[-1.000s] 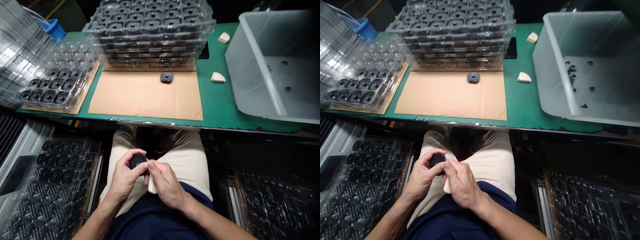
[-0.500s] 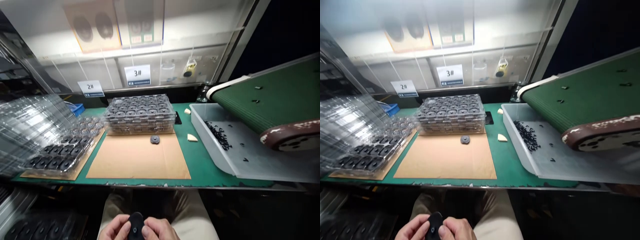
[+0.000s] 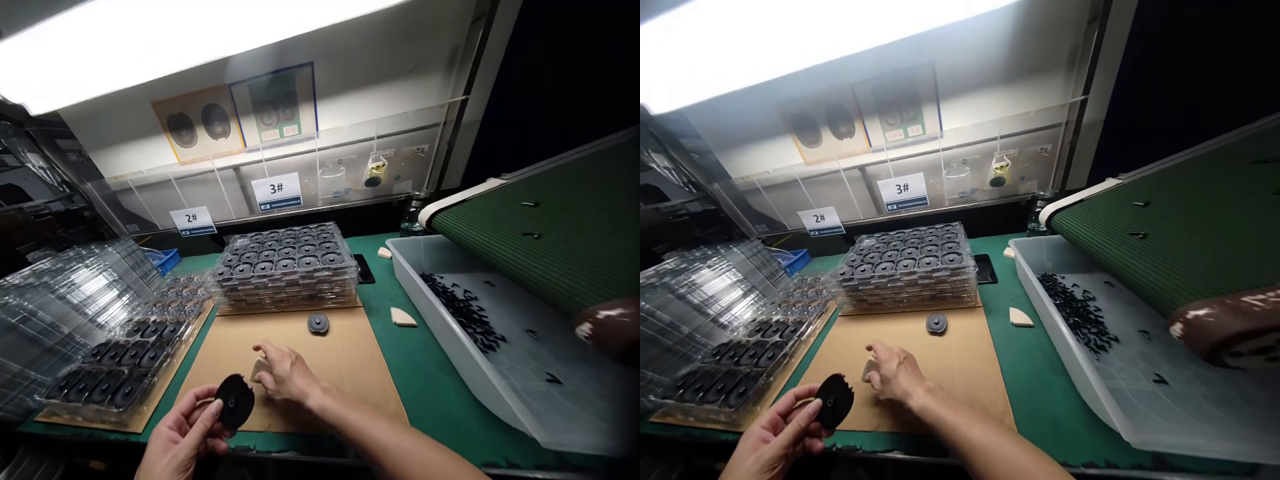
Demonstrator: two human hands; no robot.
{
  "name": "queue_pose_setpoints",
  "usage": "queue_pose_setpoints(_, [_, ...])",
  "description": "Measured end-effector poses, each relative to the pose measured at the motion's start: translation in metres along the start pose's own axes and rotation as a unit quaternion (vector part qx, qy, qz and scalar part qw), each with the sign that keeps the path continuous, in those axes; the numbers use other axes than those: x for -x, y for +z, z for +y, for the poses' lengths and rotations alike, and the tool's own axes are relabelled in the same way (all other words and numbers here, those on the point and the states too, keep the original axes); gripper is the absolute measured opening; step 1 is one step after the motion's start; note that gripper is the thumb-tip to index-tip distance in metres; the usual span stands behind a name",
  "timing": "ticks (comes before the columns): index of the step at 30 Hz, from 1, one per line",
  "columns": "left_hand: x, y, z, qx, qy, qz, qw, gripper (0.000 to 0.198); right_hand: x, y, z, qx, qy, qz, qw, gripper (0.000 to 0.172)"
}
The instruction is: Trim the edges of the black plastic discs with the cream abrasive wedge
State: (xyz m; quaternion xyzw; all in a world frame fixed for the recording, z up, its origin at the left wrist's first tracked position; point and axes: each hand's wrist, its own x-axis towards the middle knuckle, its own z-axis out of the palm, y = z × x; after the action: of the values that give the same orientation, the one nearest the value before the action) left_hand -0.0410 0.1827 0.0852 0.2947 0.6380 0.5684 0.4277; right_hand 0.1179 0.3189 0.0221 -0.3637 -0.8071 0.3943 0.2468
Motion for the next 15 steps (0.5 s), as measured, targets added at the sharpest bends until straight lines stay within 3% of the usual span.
queue_pose_setpoints(4, [-0.046, 0.011, 0.037, -0.070, 0.070, -0.023, 0.995, 0.058, -0.039, 0.017, 0.011, 0.055, -0.094, -0.053, 0.993, 0.036])
queue_pose_setpoints(7, [-0.096, 0.011, 0.064, -0.132, 0.122, -0.039, 0.983, 0.052, -0.042, 0.027, 0.023, 0.063, -0.136, -0.069, 0.986, 0.041])
queue_pose_setpoints(12, [-0.206, 0.013, 0.114, -0.296, 0.245, -0.004, 0.923, 0.042, -0.035, 0.037, 0.043, 0.081, -0.186, -0.044, 0.978, 0.043])
queue_pose_setpoints(15, [-0.285, 0.029, 0.146, -0.365, 0.296, 0.052, 0.881, 0.033, -0.041, 0.053, 0.052, 0.102, -0.185, -0.045, 0.976, 0.041])
